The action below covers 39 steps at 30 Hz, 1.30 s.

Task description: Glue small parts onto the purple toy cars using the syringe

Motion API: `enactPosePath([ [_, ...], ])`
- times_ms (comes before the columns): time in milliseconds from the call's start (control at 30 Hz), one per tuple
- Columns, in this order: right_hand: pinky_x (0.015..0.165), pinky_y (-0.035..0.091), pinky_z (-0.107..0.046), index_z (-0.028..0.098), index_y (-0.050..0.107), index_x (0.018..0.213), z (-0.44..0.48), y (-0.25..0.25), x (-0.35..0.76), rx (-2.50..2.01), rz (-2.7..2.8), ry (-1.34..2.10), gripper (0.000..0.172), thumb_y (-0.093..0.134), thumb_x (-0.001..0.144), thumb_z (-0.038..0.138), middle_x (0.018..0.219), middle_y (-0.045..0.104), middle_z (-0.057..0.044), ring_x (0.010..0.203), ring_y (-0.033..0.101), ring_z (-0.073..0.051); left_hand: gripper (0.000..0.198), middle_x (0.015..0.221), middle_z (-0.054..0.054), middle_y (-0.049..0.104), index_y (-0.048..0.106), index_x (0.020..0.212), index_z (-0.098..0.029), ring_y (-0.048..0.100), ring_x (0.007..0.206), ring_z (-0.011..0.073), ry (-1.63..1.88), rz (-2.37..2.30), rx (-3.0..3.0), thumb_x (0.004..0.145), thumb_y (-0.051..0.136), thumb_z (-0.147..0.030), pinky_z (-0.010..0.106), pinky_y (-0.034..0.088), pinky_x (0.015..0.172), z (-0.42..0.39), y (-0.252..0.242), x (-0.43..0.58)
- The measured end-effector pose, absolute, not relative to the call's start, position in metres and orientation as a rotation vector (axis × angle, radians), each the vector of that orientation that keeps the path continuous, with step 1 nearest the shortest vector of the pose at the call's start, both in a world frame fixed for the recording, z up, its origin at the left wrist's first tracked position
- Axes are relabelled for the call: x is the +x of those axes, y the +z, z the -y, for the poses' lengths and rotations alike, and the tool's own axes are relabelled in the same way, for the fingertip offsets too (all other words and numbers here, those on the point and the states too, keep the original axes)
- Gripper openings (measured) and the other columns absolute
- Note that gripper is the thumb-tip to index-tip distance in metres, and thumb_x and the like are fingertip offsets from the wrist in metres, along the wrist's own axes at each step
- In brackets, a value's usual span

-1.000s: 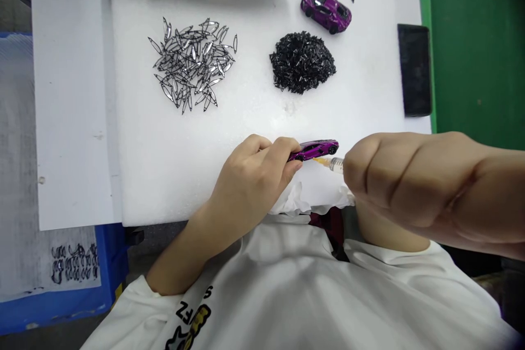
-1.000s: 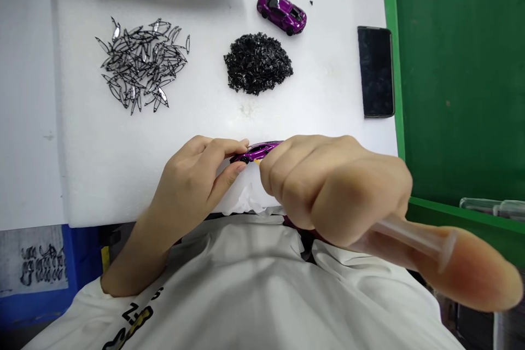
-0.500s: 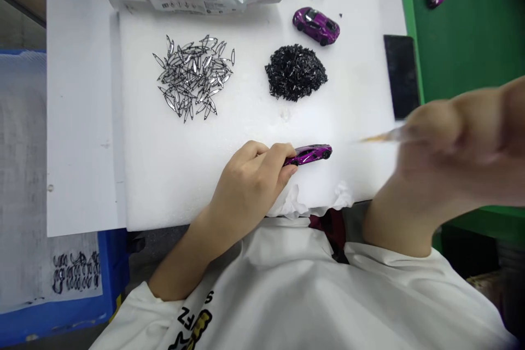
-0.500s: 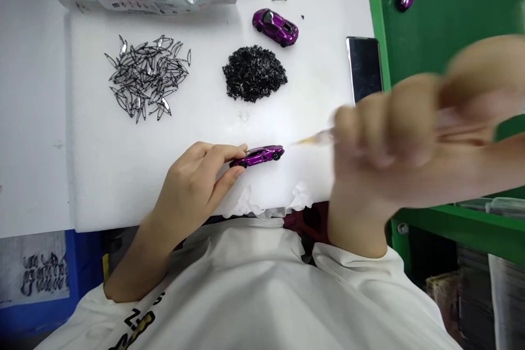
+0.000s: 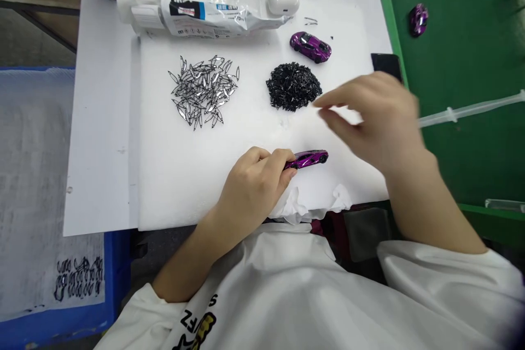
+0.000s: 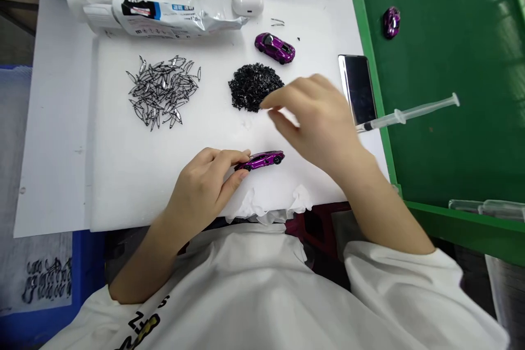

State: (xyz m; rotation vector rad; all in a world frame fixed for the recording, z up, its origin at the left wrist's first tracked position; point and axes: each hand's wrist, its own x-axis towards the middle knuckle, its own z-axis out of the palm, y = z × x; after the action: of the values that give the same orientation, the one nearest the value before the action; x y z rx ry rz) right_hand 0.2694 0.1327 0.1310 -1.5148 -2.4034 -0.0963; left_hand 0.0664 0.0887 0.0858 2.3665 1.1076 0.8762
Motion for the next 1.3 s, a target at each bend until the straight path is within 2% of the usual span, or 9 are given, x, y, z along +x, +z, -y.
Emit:
enactPosePath([
  [133, 0.061, 0.04, -0.033, 0.019, 0.065, 0.078, -0.163, 0.113, 0.242, -1.443, 2.625, -0.203, 0.024, 0.045, 0.088, 0.029, 0.074, 0.063, -0.007, 0.069, 0.052, -0.018, 0.011, 0.081, 0.003, 0.068, 0.056, 0.096, -0.013, 0.058, 0.08, 0.0163, 0.881, -1.109, 2.367, 0.09, 0.049, -0.018, 0.027, 0.052, 0.073, -0.088, 0.084, 0.066],
  [300, 0.059, 0.036, -0.034, 0.017, 0.064, 0.072, -0.178, 0.098, 0.229, -1.469, 2.621, -0.261, 0.023, 0.044, 0.084, 0.021, 0.069, 0.06, -0.008, 0.068, 0.051, -0.019, 0.012, 0.081, 0.003, 0.068, 0.056, 0.097, -0.013, 0.057, 0.079, 0.0157, 0.888, -1.1, 2.358, 0.09, 0.048, -0.019, 0.027, 0.052, 0.074, -0.088, 0.083, 0.065],
  [467, 0.059, 0.037, -0.033, 0.015, 0.063, 0.071, -0.169, 0.114, 0.227, -1.743, 2.555, -0.112, 0.016, 0.048, 0.076, 0.017, 0.074, 0.062, -0.008, 0.071, 0.055, -0.02, 0.012, 0.08, 0.004, 0.068, 0.056, 0.098, -0.013, 0.056, 0.08, 0.0159, 0.891, -1.098, 2.357, 0.09, 0.048, -0.019, 0.027, 0.051, 0.075, -0.088, 0.083, 0.066],
  [600, 0.051, 0.035, -0.027, 0.018, 0.061, 0.064, -0.152, 0.122, 0.248, -1.863, 2.442, 0.131, 0.009, 0.056, 0.071, 0.019, 0.065, 0.062, -0.001, 0.055, 0.051, -0.012, 0.012, 0.078, 0.003, 0.067, 0.056, 0.097, -0.013, 0.057, 0.079, 0.0158, 0.894, -1.103, 2.355, 0.089, 0.05, -0.019, 0.026, 0.051, 0.074, -0.087, 0.083, 0.066],
  [733, 0.054, 0.039, -0.027, 0.02, 0.065, 0.073, -0.139, 0.118, 0.273, -1.653, 2.48, -0.026, 0.012, 0.054, 0.078, 0.021, 0.068, 0.065, -0.002, 0.062, 0.056, -0.015, 0.011, 0.078, 0.002, 0.067, 0.056, 0.096, -0.014, 0.056, 0.077, 0.0154, 0.887, -1.12, 2.367, 0.09, 0.049, -0.02, 0.026, 0.051, 0.073, -0.087, 0.083, 0.066],
  [867, 0.059, 0.044, -0.026, 0.021, 0.066, 0.081, -0.142, 0.113, 0.283, -1.446, 2.569, 0.109, 0.015, 0.051, 0.083, 0.023, 0.077, 0.066, -0.001, 0.065, 0.058, -0.012, 0.011, 0.079, 0.002, 0.068, 0.056, 0.095, -0.015, 0.056, 0.077, 0.0154, 0.889, -1.124, 2.373, 0.09, 0.048, -0.02, 0.026, 0.05, 0.073, -0.088, 0.084, 0.067],
  [1033, 0.062, 0.044, -0.027, 0.02, 0.065, 0.082, -0.158, 0.11, 0.284, -1.358, 2.737, 0.104, 0.021, 0.045, 0.087, 0.026, 0.08, 0.064, -0.003, 0.069, 0.057, -0.013, 0.011, 0.081, 0.002, 0.067, 0.055, 0.096, -0.015, 0.057, 0.078, 0.0155, 0.881, -1.125, 2.377, 0.091, 0.047, -0.02, 0.026, 0.05, 0.072, -0.088, 0.084, 0.067],
  [1167, 0.059, 0.044, -0.028, 0.018, 0.062, 0.08, -0.155, 0.117, 0.28, -1.349, 2.726, 0.102, 0.017, 0.047, 0.086, 0.025, 0.077, 0.062, -0.005, 0.066, 0.054, -0.014, 0.011, 0.082, 0.002, 0.067, 0.056, 0.097, -0.015, 0.057, 0.079, 0.0157, 0.878, -1.137, 2.369, 0.09, 0.048, -0.019, 0.026, 0.05, 0.072, -0.088, 0.085, 0.067],
  [1300, 0.059, 0.046, -0.027, 0.019, 0.058, 0.078, -0.122, 0.125, 0.269, -1.279, 2.49, -0.049, 0.008, 0.052, 0.083, 0.016, 0.074, 0.061, -0.005, 0.066, 0.055, -0.013, 0.011, 0.079, 0.002, 0.067, 0.056, 0.096, -0.014, 0.057, 0.078, 0.0157, 0.89, -1.132, 2.361, 0.09, 0.048, -0.02, 0.026, 0.049, 0.071, -0.088, 0.085, 0.067],
])
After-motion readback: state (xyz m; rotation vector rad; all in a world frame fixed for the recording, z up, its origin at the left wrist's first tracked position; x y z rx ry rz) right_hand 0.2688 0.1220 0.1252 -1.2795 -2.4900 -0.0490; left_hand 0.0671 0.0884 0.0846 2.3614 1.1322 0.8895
